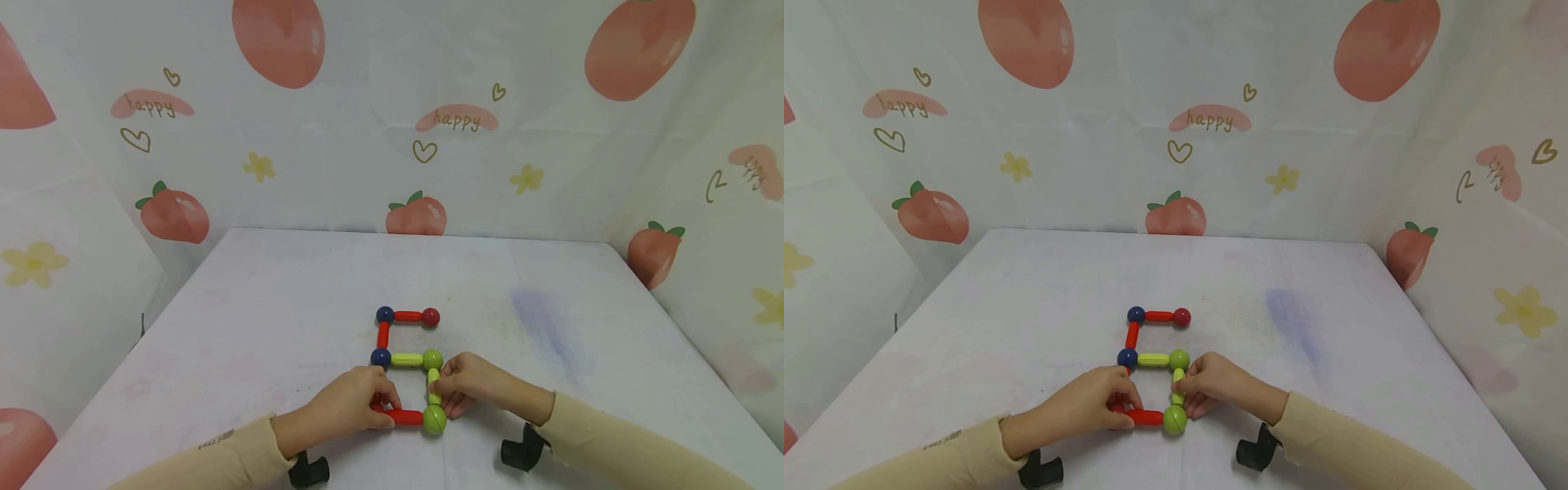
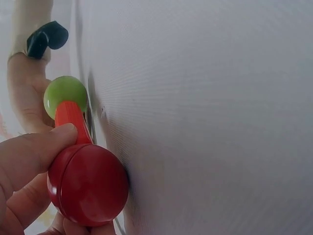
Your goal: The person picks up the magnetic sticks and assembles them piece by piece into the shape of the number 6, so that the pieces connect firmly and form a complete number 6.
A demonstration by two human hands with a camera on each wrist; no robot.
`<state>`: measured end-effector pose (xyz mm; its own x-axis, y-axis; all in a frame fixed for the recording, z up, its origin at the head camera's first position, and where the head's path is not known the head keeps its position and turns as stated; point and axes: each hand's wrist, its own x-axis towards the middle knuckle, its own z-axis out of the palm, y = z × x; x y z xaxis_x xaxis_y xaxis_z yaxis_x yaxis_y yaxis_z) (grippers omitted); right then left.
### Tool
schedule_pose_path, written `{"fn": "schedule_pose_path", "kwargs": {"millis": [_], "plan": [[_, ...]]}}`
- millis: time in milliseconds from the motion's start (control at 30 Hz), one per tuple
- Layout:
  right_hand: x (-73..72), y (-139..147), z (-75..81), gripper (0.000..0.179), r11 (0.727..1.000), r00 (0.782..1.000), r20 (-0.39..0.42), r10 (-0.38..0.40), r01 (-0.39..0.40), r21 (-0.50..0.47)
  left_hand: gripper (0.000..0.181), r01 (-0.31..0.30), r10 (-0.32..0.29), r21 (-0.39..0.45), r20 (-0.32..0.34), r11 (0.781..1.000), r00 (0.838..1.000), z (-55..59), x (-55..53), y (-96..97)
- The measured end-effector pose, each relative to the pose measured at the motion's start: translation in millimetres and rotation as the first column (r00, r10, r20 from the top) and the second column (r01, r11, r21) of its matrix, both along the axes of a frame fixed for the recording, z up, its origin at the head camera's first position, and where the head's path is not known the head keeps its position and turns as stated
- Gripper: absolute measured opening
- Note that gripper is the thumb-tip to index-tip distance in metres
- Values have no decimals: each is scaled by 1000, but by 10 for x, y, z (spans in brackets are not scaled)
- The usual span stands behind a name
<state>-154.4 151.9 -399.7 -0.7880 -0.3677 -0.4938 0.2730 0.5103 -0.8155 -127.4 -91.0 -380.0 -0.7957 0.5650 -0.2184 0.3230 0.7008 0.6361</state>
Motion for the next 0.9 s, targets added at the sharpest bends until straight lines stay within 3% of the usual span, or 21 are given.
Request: {"fn": "schedule_pose_path", "kwargs": {"millis": [900], "plan": [[-10,16,19,19,999,999,3,40,-40,-4,13,6,-7,-18,-24,1000,1000,-7,-1,16]]}}
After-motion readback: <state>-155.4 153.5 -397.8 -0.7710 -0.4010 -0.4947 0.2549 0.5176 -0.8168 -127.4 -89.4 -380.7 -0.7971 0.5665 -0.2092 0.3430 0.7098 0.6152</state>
